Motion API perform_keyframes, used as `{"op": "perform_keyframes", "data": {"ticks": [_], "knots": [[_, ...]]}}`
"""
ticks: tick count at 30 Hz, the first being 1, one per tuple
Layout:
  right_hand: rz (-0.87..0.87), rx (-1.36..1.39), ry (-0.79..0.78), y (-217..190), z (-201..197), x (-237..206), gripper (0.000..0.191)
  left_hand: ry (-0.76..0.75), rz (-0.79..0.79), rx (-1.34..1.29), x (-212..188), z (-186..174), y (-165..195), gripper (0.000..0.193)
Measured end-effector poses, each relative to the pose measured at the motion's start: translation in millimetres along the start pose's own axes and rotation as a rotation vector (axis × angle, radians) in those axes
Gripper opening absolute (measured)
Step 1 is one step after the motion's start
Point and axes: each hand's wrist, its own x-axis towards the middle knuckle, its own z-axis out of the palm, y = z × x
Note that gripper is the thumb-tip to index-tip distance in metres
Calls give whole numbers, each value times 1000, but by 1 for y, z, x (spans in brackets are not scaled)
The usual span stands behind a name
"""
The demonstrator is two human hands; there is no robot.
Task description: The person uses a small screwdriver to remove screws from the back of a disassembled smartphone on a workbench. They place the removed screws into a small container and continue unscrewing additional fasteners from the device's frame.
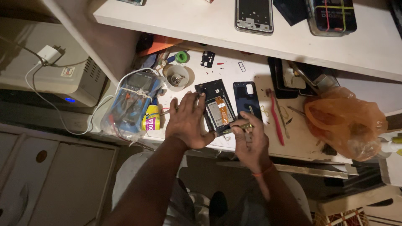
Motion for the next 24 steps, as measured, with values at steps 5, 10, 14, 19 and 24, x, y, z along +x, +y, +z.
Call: {"op": "perform_keyframes", "data": {"ticks": [5, 10, 14, 19, 24], "knots": [[17, 47, -5, -6, 1, -3, 44, 28, -3, -26, -4, 0, 0, 125], [13, 23, -4, -7, 3, -3, 43, -2, -16, 15, -3, -3, -2, 127], [-39, 19, 15, -4, 4, -1, 42, -24, -12, 27, -2, -3, -2, 127], [-54, 32, 7, -3, 3, -1, 42, 3, -14, 19, -4, -2, -2, 127], [-87, 14, 10, -2, 3, 1, 41, -10, -13, 34, -3, -3, -2, 126]]}}
